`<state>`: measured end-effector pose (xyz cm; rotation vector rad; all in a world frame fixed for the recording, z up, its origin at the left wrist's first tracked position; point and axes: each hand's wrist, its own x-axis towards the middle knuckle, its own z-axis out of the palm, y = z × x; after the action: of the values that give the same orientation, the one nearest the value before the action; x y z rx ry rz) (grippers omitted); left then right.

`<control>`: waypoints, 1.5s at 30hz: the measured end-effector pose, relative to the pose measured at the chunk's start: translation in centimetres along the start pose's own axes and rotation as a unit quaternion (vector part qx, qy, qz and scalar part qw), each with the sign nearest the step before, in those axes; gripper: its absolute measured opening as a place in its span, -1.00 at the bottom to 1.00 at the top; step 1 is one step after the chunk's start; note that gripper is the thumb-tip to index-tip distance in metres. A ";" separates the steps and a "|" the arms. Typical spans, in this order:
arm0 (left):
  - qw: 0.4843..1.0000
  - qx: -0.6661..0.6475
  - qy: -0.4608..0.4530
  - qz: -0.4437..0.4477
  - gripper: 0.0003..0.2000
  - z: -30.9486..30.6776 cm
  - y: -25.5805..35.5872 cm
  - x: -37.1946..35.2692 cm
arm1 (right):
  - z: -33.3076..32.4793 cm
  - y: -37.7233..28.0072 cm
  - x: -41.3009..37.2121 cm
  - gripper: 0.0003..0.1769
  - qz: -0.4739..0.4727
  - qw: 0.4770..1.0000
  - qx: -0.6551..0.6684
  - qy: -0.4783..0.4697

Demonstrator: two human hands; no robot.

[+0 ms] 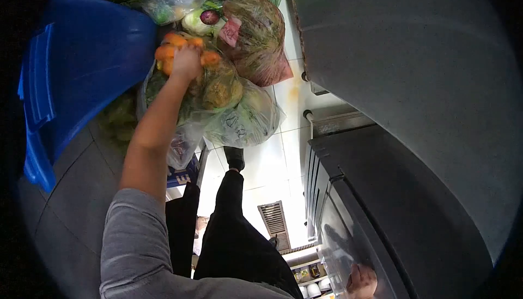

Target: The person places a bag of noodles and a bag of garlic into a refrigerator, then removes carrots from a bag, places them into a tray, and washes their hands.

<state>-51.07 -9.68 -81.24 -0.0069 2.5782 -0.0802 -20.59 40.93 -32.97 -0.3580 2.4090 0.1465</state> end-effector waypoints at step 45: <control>0.733 -0.471 0.175 -0.458 -0.74 0.7 27.0 -99.4 | 13.4 -17.9 9.4 -0.88 -0.212 0.861 0.340 -0.313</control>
<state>33.70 19.33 -30.51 -1.7592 2.3748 0.9399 -13.83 24.43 -49.41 -0.4111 1.5484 -0.6755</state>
